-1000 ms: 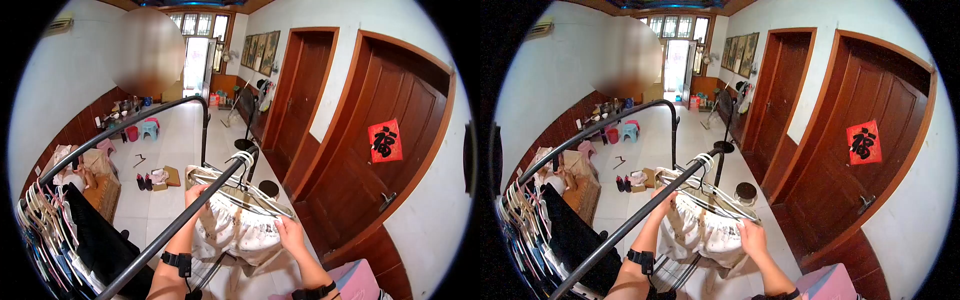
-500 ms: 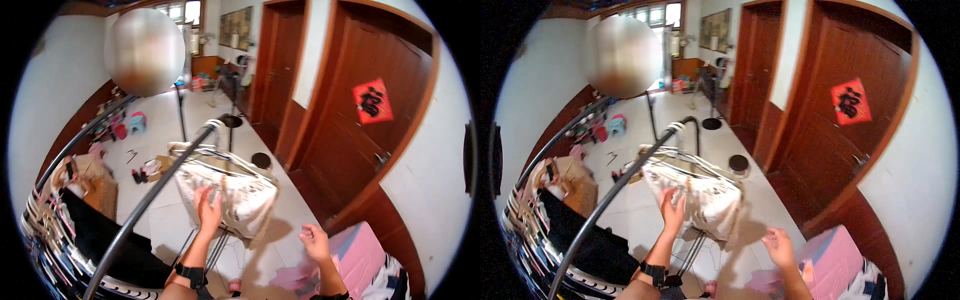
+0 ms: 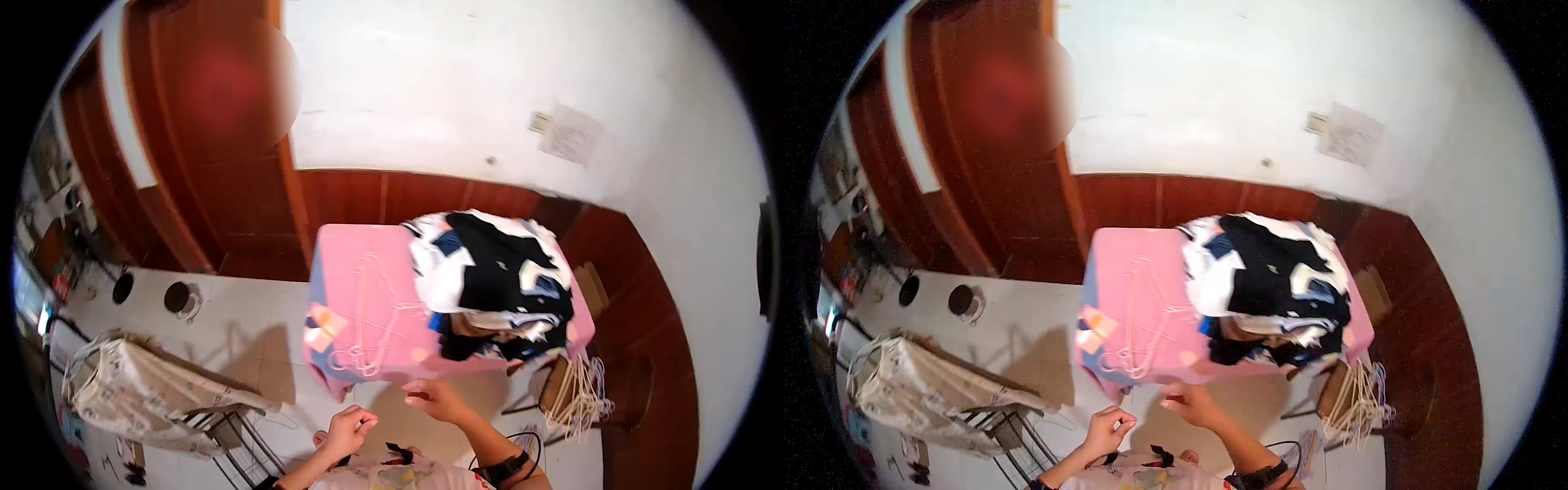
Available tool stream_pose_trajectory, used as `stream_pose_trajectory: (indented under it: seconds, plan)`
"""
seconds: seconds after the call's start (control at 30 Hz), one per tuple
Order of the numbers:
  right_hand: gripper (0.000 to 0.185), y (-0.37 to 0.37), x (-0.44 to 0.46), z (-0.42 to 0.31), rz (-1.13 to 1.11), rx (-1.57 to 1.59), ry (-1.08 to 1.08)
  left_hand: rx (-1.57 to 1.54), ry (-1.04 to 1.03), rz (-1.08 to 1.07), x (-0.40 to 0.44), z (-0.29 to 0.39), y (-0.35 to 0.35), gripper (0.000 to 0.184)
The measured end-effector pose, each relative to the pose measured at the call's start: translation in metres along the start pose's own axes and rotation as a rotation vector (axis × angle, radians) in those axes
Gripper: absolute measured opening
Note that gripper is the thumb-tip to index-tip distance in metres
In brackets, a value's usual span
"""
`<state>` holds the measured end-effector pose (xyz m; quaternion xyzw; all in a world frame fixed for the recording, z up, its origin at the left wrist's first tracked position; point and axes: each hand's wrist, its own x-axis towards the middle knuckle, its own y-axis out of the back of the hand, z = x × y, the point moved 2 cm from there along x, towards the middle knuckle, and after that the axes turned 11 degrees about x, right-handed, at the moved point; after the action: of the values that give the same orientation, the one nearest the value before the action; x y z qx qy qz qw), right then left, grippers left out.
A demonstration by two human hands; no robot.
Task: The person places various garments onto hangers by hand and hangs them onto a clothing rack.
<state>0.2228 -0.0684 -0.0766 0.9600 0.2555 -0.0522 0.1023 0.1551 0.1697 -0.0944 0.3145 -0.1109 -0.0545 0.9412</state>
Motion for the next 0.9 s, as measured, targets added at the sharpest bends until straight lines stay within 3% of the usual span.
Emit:
stream_pose_trajectory:
  seconds: [0.1,0.3,0.37,0.5,0.63,0.7,0.9]
  plan:
    - [0.033,0.051,-0.055,0.038,0.132,0.071,-0.088,-0.035,-0.070,-0.101,0.029,0.023,-0.057,0.007]
    - [0.034,0.130,-0.134,0.050,0.347,0.196,-0.192,-0.124,-0.063,-0.338,0.087,0.089,-0.142,0.009]
    - [0.034,0.145,-0.146,0.059,0.415,0.242,-0.210,-0.130,-0.212,-0.401,0.109,0.098,-0.162,0.011]
    - [0.035,0.168,-0.145,0.065,0.489,0.293,-0.227,-0.052,-0.287,-0.422,0.169,0.096,-0.181,0.011]
    - [0.036,0.195,-0.125,0.064,0.456,0.207,-0.231,-0.037,-0.266,-0.339,0.250,0.089,-0.194,0.009]
    - [0.036,0.214,-0.116,0.058,0.493,0.174,-0.226,0.043,-0.285,-0.194,0.294,0.090,-0.201,0.007]
    - [0.038,0.270,-0.079,0.032,0.566,0.107,-0.206,0.126,-0.342,-0.069,0.419,0.127,-0.225,0.007]
